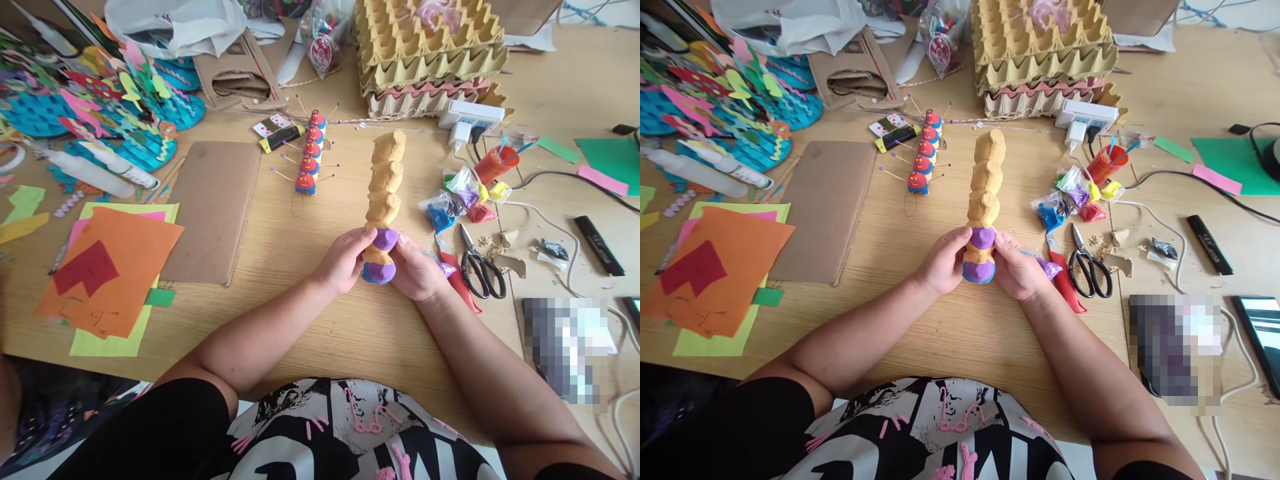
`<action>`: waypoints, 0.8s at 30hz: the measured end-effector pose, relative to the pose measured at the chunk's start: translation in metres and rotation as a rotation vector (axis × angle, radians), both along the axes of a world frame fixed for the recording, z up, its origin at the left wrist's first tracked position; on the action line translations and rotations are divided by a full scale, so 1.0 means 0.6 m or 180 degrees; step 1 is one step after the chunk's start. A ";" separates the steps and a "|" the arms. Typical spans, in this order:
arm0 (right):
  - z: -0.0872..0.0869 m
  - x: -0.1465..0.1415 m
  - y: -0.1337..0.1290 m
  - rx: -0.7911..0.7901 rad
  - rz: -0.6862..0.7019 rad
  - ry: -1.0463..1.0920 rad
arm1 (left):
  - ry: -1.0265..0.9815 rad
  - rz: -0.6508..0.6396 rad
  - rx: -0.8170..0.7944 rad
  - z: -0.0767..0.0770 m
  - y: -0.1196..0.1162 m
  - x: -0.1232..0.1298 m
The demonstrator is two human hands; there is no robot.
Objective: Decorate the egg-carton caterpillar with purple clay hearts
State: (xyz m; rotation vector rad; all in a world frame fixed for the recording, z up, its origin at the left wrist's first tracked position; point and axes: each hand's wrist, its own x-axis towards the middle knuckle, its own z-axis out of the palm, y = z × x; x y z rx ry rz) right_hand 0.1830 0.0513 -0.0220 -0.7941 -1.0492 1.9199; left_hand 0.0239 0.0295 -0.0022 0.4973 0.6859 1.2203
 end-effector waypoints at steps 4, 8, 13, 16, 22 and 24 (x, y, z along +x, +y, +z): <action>-0.004 0.001 -0.001 -0.0081 0.0009 0.0128 | -0.0003 -0.0051 -0.0010 -0.003 0.001 -0.002; -0.002 -0.002 -0.003 -0.0301 -0.0079 0.0295 | 0.0078 -0.0050 -0.0031 -0.008 0.002 -0.003; 0.012 -0.006 -0.008 -0.0386 -0.0113 0.0334 | 0.0062 -0.0098 -0.0078 -0.007 0.002 -0.005; 0.023 -0.010 -0.009 -0.0422 -0.0051 0.0338 | 0.0137 -0.0164 0.0018 -0.005 0.002 -0.006; 0.038 -0.013 -0.010 -0.0640 0.0045 0.0265 | 0.0441 -0.0249 0.0087 -0.003 0.000 -0.006; 0.039 -0.012 -0.010 -0.0651 0.0071 0.0253 | 0.0471 -0.0297 0.0148 -0.003 -0.001 -0.006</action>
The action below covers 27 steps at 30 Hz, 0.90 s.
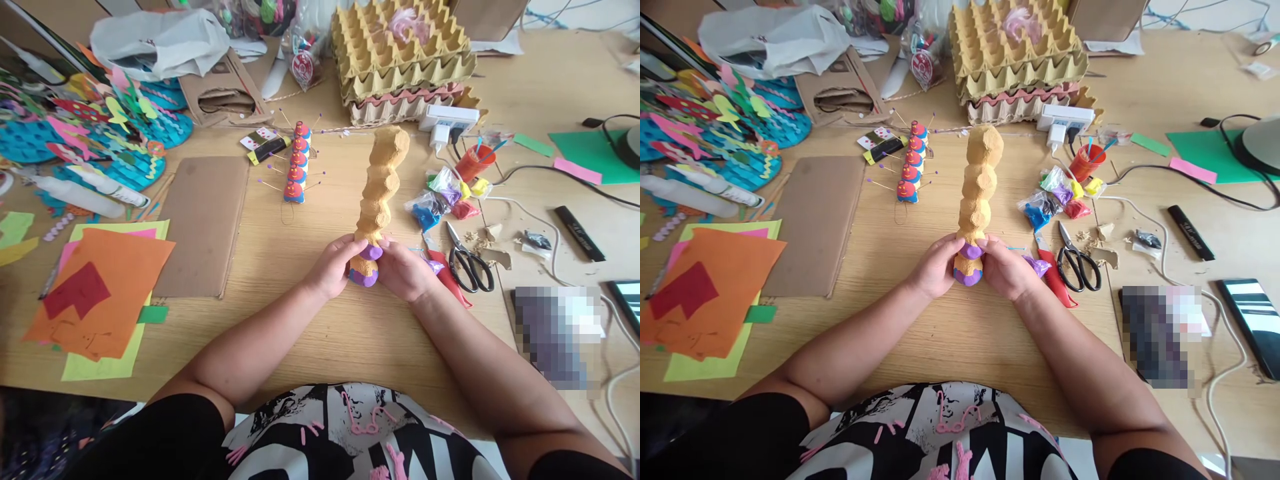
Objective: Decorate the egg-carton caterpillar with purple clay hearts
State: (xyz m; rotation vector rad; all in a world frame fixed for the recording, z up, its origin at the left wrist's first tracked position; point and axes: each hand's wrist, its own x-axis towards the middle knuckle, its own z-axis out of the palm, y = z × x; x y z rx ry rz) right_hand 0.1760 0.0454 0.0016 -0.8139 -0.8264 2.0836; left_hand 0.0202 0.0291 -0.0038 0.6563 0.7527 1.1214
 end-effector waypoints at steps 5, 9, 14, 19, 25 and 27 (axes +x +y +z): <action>-0.004 0.001 -0.002 -0.0045 -0.0041 -0.0089 | 0.0102 -0.0012 -0.0107 0.000 0.003 -0.001; -0.012 -0.001 -0.004 0.0060 -0.0110 -0.0075 | 0.0130 -0.0021 -0.0152 0.001 0.004 0.000; -0.015 0.001 -0.004 0.0076 -0.0182 -0.0115 | 0.0095 0.0104 -0.0142 0.001 0.002 0.001; -0.012 0.001 -0.003 0.0036 -0.0283 -0.0171 | 0.0206 0.0147 -0.0242 0.002 0.001 0.002; -0.014 0.012 0.012 0.0108 -0.0358 -0.0206 | 0.0034 0.0344 -0.0186 0.002 0.003 0.007; -0.013 0.019 0.018 0.0150 -0.0278 -0.0211 | 0.0022 0.0398 -0.0258 0.000 0.004 0.008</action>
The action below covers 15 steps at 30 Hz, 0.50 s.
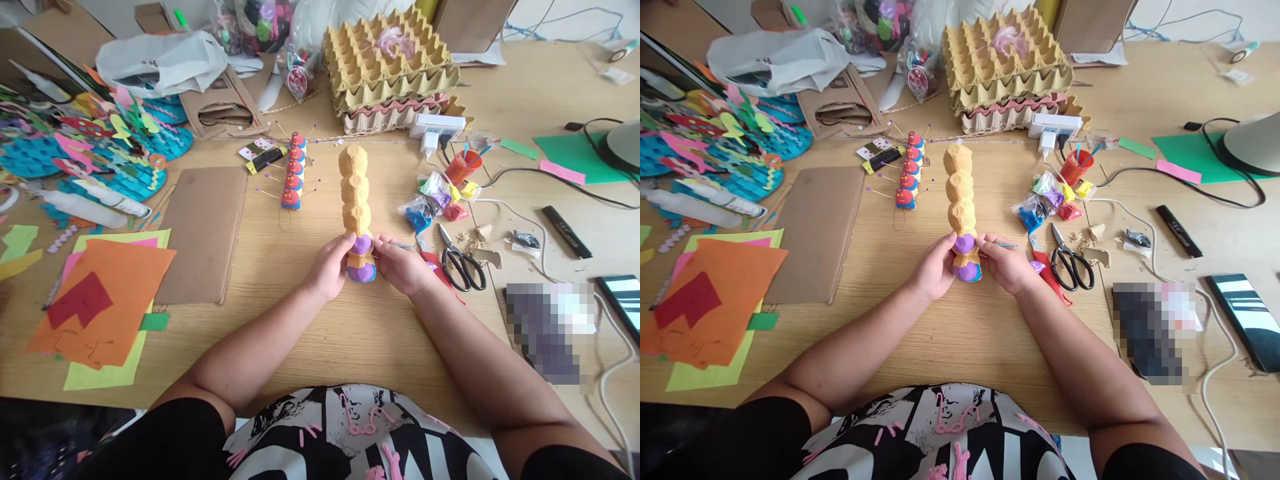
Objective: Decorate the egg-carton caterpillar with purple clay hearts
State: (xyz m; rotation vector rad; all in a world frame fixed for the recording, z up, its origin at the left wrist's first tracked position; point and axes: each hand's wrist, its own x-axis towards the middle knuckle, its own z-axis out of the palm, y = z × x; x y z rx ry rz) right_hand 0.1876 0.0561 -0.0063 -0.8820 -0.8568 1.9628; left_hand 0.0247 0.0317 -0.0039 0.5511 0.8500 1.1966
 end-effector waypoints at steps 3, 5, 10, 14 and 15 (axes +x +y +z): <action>0.001 0.009 0.004 0.0104 0.0213 -0.0162 | -0.0035 0.0036 -0.0135 -0.002 0.002 -0.001; 0.000 0.011 0.004 0.0203 0.0285 -0.0431 | -0.0057 0.0023 -0.0200 -0.002 0.003 -0.001; -0.003 0.011 0.004 0.0369 0.0267 -0.0690 | 0.0023 0.0055 -0.0263 -0.001 0.008 0.002; 0.000 0.014 0.008 0.0333 0.0185 -0.0393 | 0.0116 0.0450 -0.0392 -0.008 0.011 0.005; 0.000 0.015 0.008 0.0314 0.0148 -0.0351 | 0.0226 0.0650 -0.0373 -0.011 0.012 0.004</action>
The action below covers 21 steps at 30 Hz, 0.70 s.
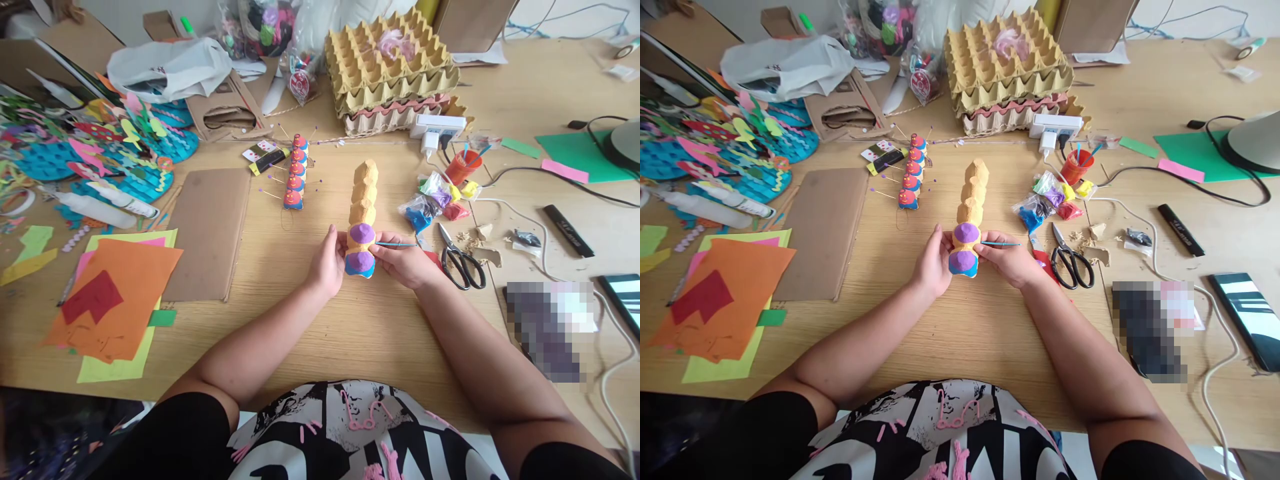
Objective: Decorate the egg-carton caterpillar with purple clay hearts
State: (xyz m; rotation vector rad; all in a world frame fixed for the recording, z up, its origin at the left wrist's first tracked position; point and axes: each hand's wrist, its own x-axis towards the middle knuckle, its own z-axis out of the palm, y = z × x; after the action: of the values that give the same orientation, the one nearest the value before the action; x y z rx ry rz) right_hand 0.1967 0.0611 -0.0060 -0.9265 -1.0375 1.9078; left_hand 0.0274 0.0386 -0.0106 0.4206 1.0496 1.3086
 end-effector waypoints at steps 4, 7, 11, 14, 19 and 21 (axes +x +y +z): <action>0.000 0.002 0.002 0.0008 0.0013 -0.0104 | 0.0863 0.0716 0.0373 -0.012 -0.003 -0.007; -0.004 0.002 0.003 0.0101 0.0104 -0.0378 | 0.1479 0.0739 0.0739 -0.019 -0.005 -0.013; -0.002 -0.001 0.001 0.0188 0.0097 -0.0969 | 0.1566 0.0250 0.0926 -0.029 -0.006 -0.015; 0.010 -0.002 -0.002 0.0481 0.0087 -0.1659 | 0.1649 0.0228 0.0825 -0.033 -0.006 -0.014; 0.021 -0.005 -0.004 0.1592 0.0088 -0.2940 | 0.1902 0.0125 0.0944 -0.027 -0.012 -0.012; 0.021 -0.005 -0.004 0.1895 0.0208 -0.3335 | 0.1986 0.0044 0.1039 -0.026 -0.014 -0.012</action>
State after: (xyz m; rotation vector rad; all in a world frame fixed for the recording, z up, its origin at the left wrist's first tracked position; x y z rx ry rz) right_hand 0.1938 0.0585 0.0068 -1.5388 -2.0845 0.9390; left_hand 0.0204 0.0301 -0.0262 1.1209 1.3470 1.3996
